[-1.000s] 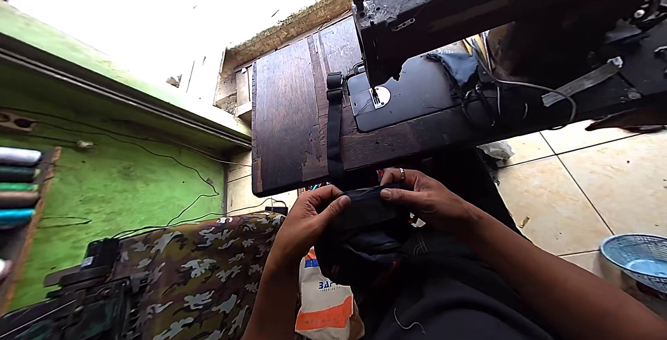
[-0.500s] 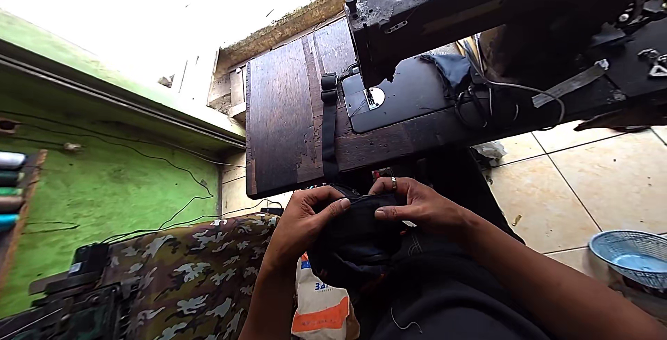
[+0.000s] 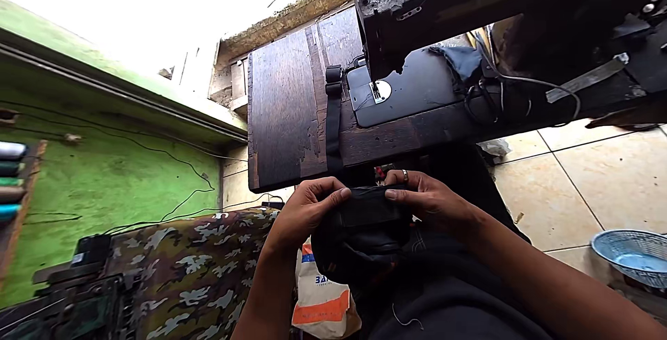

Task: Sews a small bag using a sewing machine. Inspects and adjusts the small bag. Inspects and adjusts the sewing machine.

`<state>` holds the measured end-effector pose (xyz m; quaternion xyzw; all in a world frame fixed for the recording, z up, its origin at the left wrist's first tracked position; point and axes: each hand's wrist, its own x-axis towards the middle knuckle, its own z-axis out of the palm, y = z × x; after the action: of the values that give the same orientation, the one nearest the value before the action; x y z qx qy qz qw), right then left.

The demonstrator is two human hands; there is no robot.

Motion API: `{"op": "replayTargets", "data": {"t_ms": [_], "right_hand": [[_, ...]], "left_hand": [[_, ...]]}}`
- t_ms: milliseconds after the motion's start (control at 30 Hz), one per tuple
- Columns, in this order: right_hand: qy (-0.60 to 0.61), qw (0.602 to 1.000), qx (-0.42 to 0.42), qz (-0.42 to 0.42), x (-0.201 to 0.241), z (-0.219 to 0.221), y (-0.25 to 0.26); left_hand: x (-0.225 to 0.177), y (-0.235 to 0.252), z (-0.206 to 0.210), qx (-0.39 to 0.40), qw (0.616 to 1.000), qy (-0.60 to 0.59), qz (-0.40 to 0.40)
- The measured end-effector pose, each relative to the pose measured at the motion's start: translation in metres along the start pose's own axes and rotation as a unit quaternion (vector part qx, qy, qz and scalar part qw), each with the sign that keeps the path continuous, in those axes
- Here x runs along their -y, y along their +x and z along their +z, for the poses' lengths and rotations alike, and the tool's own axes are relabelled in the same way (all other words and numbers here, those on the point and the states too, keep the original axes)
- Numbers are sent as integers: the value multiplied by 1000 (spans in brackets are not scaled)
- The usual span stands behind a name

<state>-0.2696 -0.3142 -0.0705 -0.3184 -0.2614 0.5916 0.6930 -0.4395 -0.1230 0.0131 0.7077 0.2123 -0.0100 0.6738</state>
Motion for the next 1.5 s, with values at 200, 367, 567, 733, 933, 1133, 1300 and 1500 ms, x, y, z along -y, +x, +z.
{"op": "replayTargets", "data": {"t_ms": [200,367,567,733,933,1133,1300,1500], "right_hand": [[-2,999,-32,-2,2,-1,0],[-2,999,43,3,2,-8,-2],[-57,997,29,48,10,-9,0],[-54,998,4,43,6,-11,-1],[-58,998,15,28,5,-13,-3],[-50,998,32,20,4,-15,-5],[-57,998,32,22,5,-15,-5],[-52,998,29,30,5,-14,-5]], "left_hand": [[-2,8,-8,103,993,57,15],[-6,14,-12,116,992,42,-12],[-5,18,-12,98,995,14,-20],[-6,18,-15,108,994,10,-29],[-2,16,-17,104,994,11,-6],[3,13,-11,73,997,35,20],[5,11,-7,43,998,35,17],[4,11,1,-21,997,72,7]]}}
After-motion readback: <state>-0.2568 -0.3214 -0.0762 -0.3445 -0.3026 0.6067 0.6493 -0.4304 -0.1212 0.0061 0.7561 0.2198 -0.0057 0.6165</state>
